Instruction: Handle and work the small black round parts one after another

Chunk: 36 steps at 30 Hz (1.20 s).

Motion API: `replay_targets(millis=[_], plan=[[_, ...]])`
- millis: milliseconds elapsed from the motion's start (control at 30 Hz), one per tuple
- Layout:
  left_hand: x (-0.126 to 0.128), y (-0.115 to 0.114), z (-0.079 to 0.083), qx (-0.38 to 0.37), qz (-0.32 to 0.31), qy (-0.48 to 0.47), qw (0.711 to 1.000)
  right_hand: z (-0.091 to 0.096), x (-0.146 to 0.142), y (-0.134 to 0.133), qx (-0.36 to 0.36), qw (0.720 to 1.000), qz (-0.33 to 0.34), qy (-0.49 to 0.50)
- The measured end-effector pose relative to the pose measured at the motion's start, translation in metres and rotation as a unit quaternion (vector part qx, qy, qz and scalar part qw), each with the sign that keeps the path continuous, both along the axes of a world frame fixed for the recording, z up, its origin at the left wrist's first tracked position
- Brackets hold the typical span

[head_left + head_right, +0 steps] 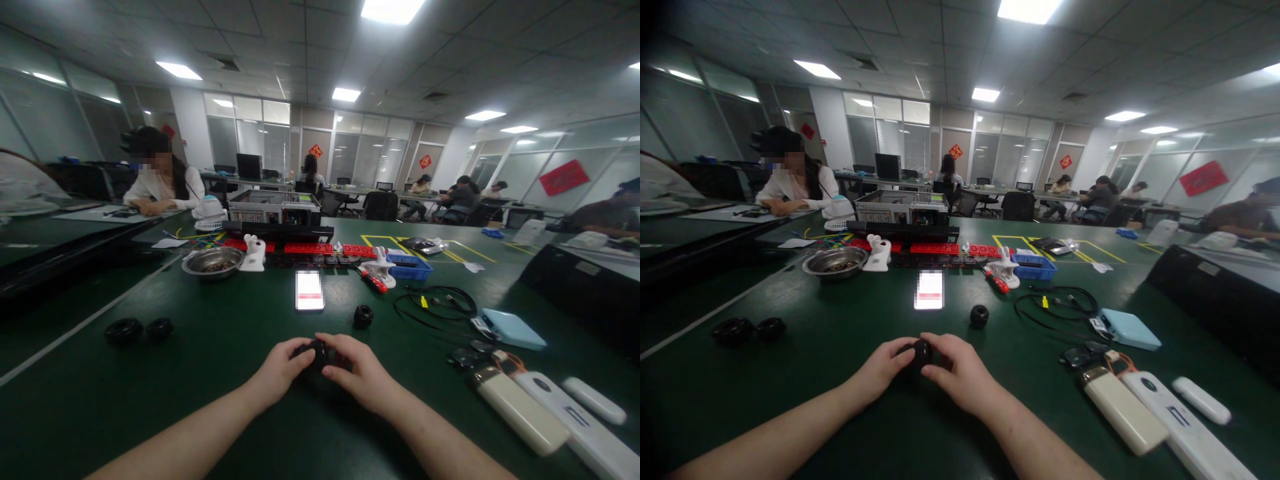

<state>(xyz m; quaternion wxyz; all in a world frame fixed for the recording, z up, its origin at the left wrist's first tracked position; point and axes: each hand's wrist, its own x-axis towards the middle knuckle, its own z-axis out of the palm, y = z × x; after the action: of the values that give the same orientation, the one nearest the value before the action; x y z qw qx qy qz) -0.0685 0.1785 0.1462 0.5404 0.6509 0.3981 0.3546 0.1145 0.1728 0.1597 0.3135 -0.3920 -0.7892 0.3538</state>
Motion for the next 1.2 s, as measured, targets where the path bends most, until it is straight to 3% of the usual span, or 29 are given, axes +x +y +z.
replay_targets(millis=[100, 267, 400, 500, 600, 700, 800, 1033, 1133, 1200], plan=[[0.0, 0.002, -0.001, -0.015, 0.004, -0.014, 1.0, -0.002, -0.001, -0.003, 0.003, 1.0, -0.005, -0.004], [-0.002, -0.004, 0.0, 0.146, 0.077, 0.123, 0.979, -0.016, -0.004, 0.004, -0.134, 0.988, -0.047, 0.066], [-0.003, -0.006, -0.004, 0.245, 0.069, 0.153, 0.955, -0.023, -0.007, 0.012, -0.229, 0.969, -0.027, 0.092], [-0.003, -0.005, -0.006, 0.257, 0.061, 0.153, 0.952, -0.022, -0.007, 0.012, -0.212, 0.972, -0.025, 0.099], [-0.003, -0.003, -0.005, 0.206, 0.047, 0.155, 0.965, -0.012, -0.004, 0.007, -0.122, 0.989, -0.019, 0.085], [-0.003, -0.002, -0.003, 0.162, 0.019, 0.201, 0.966, 0.002, 0.0, 0.0, -0.005, 1.0, -0.012, 0.0], [0.0, -0.002, -0.002, 0.167, -0.027, 0.29, 0.942, 0.012, -0.002, -0.006, 0.042, 0.993, -0.002, -0.111], [0.005, -0.002, -0.006, 0.184, -0.071, 0.39, 0.899, 0.026, -0.002, -0.016, -0.025, 0.976, 0.01, -0.217], [0.003, -0.002, -0.007, 0.195, -0.09, 0.409, 0.887, 0.039, 0.026, -0.017, -0.083, 0.959, 0.033, -0.271], [0.001, -0.002, -0.007, 0.198, -0.097, 0.41, 0.885, 0.043, 0.054, -0.014, -0.109, 0.95, 0.001, -0.294]])
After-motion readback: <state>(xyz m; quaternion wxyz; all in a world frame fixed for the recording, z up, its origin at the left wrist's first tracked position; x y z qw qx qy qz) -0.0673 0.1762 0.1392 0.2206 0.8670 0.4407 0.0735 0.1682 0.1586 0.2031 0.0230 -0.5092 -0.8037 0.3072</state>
